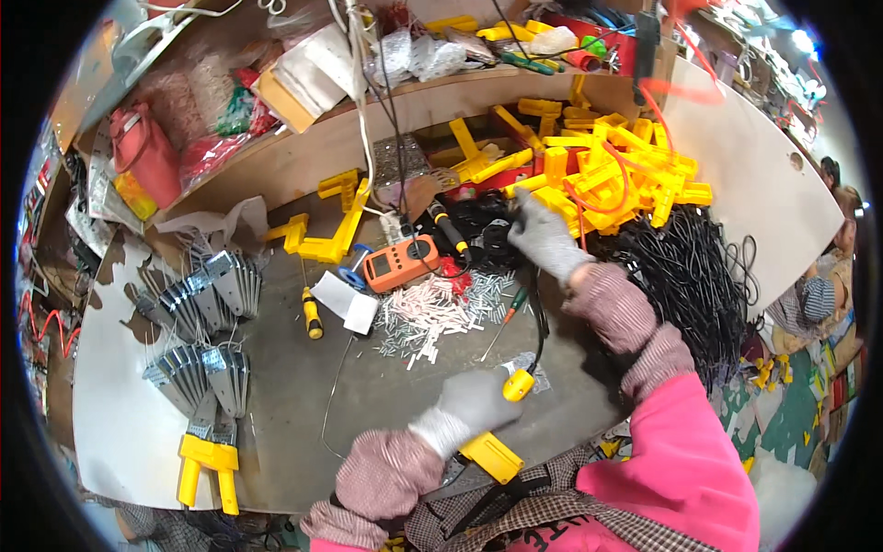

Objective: The recorder is assembling yellow plastic handles onto metal hardware components using a soldering iron, pneumatic screwdriver, and small screws.

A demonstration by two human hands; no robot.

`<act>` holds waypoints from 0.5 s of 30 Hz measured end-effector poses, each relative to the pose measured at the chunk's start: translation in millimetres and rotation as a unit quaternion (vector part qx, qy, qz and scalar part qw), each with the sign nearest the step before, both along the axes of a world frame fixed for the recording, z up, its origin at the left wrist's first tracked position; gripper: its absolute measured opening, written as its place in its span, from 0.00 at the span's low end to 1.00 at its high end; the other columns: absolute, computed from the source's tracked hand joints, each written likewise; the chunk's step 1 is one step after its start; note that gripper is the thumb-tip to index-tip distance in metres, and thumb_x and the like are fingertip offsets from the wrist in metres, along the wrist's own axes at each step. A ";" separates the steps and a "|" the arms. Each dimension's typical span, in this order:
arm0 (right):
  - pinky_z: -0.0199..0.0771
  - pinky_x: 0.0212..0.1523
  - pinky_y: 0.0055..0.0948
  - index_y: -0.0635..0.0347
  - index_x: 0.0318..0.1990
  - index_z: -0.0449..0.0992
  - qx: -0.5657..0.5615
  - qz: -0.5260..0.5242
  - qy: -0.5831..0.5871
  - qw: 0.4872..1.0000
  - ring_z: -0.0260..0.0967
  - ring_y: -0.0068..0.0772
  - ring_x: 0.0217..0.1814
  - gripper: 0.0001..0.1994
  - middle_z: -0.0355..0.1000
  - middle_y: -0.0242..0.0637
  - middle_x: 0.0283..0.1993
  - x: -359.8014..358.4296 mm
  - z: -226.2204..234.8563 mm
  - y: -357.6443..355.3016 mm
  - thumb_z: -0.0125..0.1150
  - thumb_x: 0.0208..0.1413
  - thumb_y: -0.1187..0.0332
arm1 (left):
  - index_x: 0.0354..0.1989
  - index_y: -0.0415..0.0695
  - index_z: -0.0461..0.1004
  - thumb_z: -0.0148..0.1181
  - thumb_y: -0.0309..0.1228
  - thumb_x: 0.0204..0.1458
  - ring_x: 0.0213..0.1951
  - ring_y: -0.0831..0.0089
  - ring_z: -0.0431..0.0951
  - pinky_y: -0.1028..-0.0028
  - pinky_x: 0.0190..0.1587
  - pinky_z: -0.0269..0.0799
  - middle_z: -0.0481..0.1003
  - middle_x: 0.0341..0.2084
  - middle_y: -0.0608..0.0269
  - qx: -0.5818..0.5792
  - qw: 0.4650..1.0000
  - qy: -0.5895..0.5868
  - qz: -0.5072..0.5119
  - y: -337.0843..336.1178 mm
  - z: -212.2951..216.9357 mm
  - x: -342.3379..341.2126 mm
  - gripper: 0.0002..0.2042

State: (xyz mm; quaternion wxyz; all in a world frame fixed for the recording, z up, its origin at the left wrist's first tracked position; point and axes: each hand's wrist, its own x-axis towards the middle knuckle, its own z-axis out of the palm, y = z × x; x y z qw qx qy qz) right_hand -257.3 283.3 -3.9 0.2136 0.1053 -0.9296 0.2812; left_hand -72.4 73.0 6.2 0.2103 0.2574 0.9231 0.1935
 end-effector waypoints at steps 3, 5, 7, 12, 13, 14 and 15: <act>0.75 0.46 0.33 0.57 0.60 0.63 -0.236 0.084 0.133 0.959 0.75 0.39 0.46 0.24 0.72 0.46 0.42 44.5 62.0 -25.7 0.61 0.55 0.75 | 0.38 0.40 0.77 0.64 0.42 0.49 0.33 0.64 0.82 0.66 0.35 0.76 0.80 0.28 0.57 0.181 0.934 -0.221 0.215 -35.6 -5.7 -25.0 0.17; 0.72 0.50 0.28 0.57 0.62 0.62 -0.461 0.328 -0.102 0.818 0.70 0.28 0.52 0.24 0.72 0.38 0.45 74.9 75.8 -50.3 0.61 0.58 0.72 | 0.41 0.40 0.76 0.62 0.43 0.54 0.31 0.69 0.81 0.70 0.32 0.76 0.78 0.27 0.61 0.350 0.826 -0.196 0.395 -86.8 -19.2 -7.9 0.17; 0.71 0.53 0.31 0.58 0.57 0.70 -0.267 0.352 -0.152 0.884 0.71 0.31 0.51 0.17 0.72 0.36 0.45 84.3 67.6 -29.6 0.59 0.61 0.67 | 0.44 0.40 0.75 0.58 0.42 0.60 0.30 0.68 0.81 0.72 0.31 0.77 0.79 0.28 0.59 0.511 0.640 -0.216 0.532 -106.2 -13.8 49.0 0.16; 0.73 0.55 0.39 0.62 0.46 0.77 0.147 0.172 -0.154 0.962 0.73 0.47 0.55 0.12 0.73 0.53 0.50 27.9 -7.0 63.0 0.61 0.55 0.68 | 0.39 0.38 0.78 0.49 0.45 0.66 0.27 0.76 0.77 0.74 0.29 0.75 0.78 0.28 0.67 0.224 0.797 -0.476 0.297 -103.1 8.5 68.6 0.20; 0.74 0.52 0.40 0.62 0.44 0.78 0.202 0.156 -0.131 0.958 0.74 0.49 0.52 0.12 0.74 0.52 0.48 21.7 -18.3 60.1 0.61 0.54 0.69 | 0.40 0.39 0.78 0.49 0.45 0.66 0.30 0.76 0.79 0.72 0.33 0.75 0.80 0.29 0.66 0.288 0.904 -0.266 0.171 -72.2 5.6 58.4 0.20; 0.76 0.50 0.42 0.62 0.43 0.78 0.258 0.131 -0.108 0.951 0.76 0.50 0.49 0.11 0.74 0.51 0.46 20.6 -26.8 62.8 0.61 0.53 0.70 | 0.40 0.40 0.78 0.53 0.42 0.64 0.33 0.69 0.81 0.69 0.37 0.75 0.81 0.31 0.60 0.164 0.936 -0.297 0.096 -47.9 17.2 20.5 0.17; 0.76 0.50 0.42 0.62 0.43 0.78 0.257 0.127 -0.111 0.951 0.76 0.50 0.49 0.11 0.74 0.51 0.46 19.5 -33.1 65.6 0.61 0.53 0.70 | 0.36 0.41 0.77 0.57 0.37 0.60 0.36 0.60 0.80 0.63 0.37 0.74 0.79 0.32 0.54 0.148 0.989 -0.007 0.016 -7.7 27.5 -5.0 0.11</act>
